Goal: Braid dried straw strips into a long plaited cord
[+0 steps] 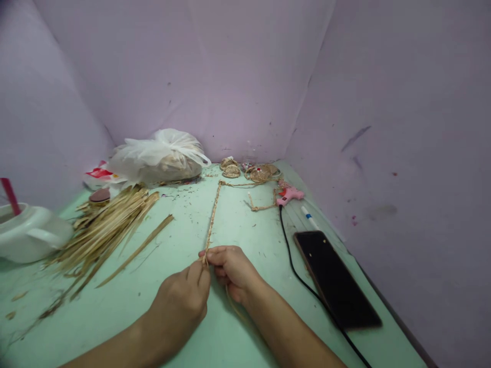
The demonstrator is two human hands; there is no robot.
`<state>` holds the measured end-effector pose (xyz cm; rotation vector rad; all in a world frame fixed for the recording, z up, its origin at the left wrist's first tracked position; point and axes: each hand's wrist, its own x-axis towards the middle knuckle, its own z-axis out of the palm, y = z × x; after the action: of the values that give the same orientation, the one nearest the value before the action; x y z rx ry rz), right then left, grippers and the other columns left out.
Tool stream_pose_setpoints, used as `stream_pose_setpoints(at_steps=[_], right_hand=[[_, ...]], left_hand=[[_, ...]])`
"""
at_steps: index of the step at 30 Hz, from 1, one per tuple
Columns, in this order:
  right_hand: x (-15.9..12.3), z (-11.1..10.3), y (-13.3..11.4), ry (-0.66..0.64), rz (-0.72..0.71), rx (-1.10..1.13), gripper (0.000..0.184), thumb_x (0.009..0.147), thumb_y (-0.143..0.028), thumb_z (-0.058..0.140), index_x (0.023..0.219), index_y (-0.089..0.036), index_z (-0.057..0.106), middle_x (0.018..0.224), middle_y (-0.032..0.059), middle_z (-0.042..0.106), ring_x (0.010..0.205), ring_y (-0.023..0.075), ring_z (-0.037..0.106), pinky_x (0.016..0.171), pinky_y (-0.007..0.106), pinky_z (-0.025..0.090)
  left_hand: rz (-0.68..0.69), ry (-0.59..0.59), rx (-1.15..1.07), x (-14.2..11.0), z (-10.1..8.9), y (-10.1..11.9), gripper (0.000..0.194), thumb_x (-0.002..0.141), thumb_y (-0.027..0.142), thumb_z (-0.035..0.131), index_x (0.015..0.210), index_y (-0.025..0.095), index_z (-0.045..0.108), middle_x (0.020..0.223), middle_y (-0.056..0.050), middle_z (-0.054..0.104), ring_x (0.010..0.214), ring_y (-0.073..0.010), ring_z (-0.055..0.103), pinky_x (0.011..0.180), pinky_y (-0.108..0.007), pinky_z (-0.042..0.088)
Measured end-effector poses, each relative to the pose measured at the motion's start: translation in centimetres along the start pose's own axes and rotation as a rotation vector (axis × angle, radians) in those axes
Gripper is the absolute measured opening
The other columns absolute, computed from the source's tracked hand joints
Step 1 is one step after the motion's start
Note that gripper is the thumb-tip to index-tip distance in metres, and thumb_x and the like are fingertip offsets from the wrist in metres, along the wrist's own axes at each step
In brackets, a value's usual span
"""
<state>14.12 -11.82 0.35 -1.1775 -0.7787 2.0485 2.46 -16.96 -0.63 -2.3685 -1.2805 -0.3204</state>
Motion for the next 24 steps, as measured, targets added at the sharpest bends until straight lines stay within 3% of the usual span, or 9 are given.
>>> stream_pose_setpoints(at_steps=[5,6,8,10,11,14,19,22,24], right_hand=[[-0.1,0.4,-0.1,0.063,-0.047,0.001,0.012,0.061,-0.015,0.058,0.07,-0.009,0.061,0.047,-0.0036,0.047,0.035,0.002,0.026,0.036,0.019,0.011],[-0.2,0.4,-0.2,0.064,-0.047,0.0,0.009,0.06,-0.015,0.059,0.068,-0.01,0.061,0.047,-0.0029,0.049,0.035,0.0021,0.028,0.036,0.019,0.013],[-0.2,0.4,-0.3,0.061,-0.042,-0.022,0.004,0.06,-0.014,0.059,0.062,-0.01,0.058,0.044,-0.0036,0.047,0.034,0.0015,0.027,0.035,0.019,0.011],[-0.2,0.3,-0.4,0.058,-0.04,-0.061,0.007,0.061,-0.014,0.059,0.057,-0.01,0.055,0.042,-0.0051,0.043,0.032,0.0004,0.02,0.035,0.02,0.007],[-0.2,0.3,-0.4,0.052,-0.038,-0.08,0.009,0.062,-0.015,0.059,0.055,-0.011,0.055,0.041,-0.0056,0.041,0.032,0.0001,0.018,0.035,0.02,0.006],[-0.2,0.2,-0.3,0.013,-0.046,-0.103,0.015,0.064,-0.018,0.059,0.052,-0.011,0.053,0.039,-0.0073,0.035,0.033,0.0005,0.018,0.036,0.02,0.007],[-0.3,0.4,-0.4,-0.009,-0.08,-0.176,0.017,0.064,-0.023,0.06,0.053,-0.012,0.052,0.037,-0.0082,0.033,0.033,0.0015,0.018,0.037,0.021,0.007],[-0.2,0.3,-0.5,-0.04,-0.122,-0.253,0.014,0.064,-0.023,0.058,0.056,-0.012,0.053,0.045,-0.0029,0.047,0.037,0.003,0.029,0.038,0.02,0.015],[0.1,0.0,-0.5,-0.062,-0.194,-0.374,0.014,0.065,-0.021,0.055,0.055,-0.012,0.053,0.049,-0.0003,0.051,0.042,0.005,0.036,0.042,0.02,0.022]], left_hand=[[-0.01,0.087,-0.193,0.2,-0.6,-0.1,0.018,0.072,0.01,0.041,0.075,0.012,0.059,0.067,-0.009,0.056,0.062,-0.018,0.054,0.052,-0.027,0.042],[-0.082,0.124,-0.285,0.6,-0.9,-0.5,0.016,0.073,0.014,0.043,0.069,0.014,0.058,0.064,-0.007,0.056,0.061,-0.0171,0.053,0.053,-0.027,0.041],[-0.351,0.152,-0.522,1.6,-1.6,-1.8,0.017,0.075,0.02,0.045,0.065,0.016,0.058,0.061,-0.005,0.056,0.058,-0.014,0.053,0.055,-0.025,0.04],[-0.733,0.019,-0.846,2.8,-2.2,-3.4,0.016,0.073,0.023,0.047,0.078,0.015,0.059,0.068,-0.005,0.06,0.048,-0.0095,0.049,0.048,-0.022,0.038],[-0.88,-0.119,-1.037,3.4,-2.4,-4.2,0.02,0.072,0.023,0.047,0.086,0.014,0.058,0.068,-0.004,0.061,0.04,-0.0074,0.045,0.041,-0.022,0.035],[-1.104,-0.422,-1.436,4.4,-2.4,-5.4,0.038,0.067,0.018,0.047,0.104,0.009,0.05,0.065,-0.003,0.061,0.03,-0.0053,0.037,0.031,-0.02,0.025],[-1.103,-0.549,-1.689,4.1,-1.5,-4.9,0.047,0.061,0.017,0.053,0.106,0.008,0.045,0.062,-0.002,0.058,0.037,-0.0088,0.047,0.032,-0.019,0.033],[-1.01,-0.65,-1.741,3.9,-1.0,-4.7,0.023,0.06,0.02,0.054,0.081,0.01,0.054,0.055,-0.001,0.054,0.036,-0.0079,0.045,0.033,-0.019,0.033],[-0.958,-0.686,-1.674,4.0,-0.7,-4.8,0.009,0.06,0.021,0.052,0.063,0.013,0.051,0.045,0.003,0.046,0.032,-0.0061,0.038,0.031,-0.018,0.028]])
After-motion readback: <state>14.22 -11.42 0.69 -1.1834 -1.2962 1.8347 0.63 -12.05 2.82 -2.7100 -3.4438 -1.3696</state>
